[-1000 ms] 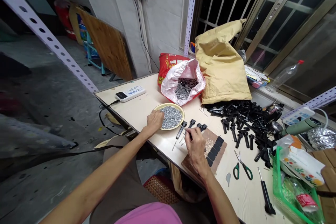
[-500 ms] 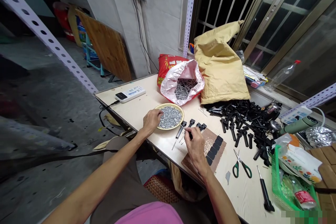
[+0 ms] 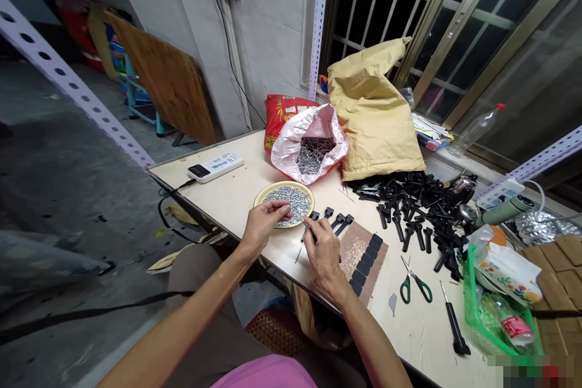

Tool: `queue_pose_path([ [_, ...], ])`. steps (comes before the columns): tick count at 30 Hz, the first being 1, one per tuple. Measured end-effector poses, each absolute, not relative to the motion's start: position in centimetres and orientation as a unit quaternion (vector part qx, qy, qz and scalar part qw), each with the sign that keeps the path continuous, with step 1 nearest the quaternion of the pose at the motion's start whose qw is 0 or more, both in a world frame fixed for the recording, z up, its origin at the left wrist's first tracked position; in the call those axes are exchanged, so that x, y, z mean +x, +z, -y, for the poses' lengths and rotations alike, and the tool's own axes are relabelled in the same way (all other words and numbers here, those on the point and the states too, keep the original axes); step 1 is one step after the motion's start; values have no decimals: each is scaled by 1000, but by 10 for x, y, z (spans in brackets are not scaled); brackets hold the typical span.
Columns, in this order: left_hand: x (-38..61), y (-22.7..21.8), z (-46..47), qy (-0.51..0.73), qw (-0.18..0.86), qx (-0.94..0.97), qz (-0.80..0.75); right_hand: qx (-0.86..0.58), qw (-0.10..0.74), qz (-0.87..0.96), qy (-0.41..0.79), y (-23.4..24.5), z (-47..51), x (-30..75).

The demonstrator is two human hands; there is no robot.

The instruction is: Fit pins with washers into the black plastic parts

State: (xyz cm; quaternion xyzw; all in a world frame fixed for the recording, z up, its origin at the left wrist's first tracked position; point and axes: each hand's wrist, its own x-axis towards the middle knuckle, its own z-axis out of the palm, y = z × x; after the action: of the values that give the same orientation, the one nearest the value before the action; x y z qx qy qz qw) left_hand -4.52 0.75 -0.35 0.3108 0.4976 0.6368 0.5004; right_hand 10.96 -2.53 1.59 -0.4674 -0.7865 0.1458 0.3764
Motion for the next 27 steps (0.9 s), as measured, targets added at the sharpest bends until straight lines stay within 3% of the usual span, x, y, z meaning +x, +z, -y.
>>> queue_pose_path([
  [15,-1,13,18,689,526,279,-412,-532,296,793,23,19,37,124],
  [23,-3,3,13,559,688,268,-379,-536,253,804,-34,15,47,142],
  [27,3,4,17,513,712,279,-390,-541,267,797,-35,13,52,154],
])
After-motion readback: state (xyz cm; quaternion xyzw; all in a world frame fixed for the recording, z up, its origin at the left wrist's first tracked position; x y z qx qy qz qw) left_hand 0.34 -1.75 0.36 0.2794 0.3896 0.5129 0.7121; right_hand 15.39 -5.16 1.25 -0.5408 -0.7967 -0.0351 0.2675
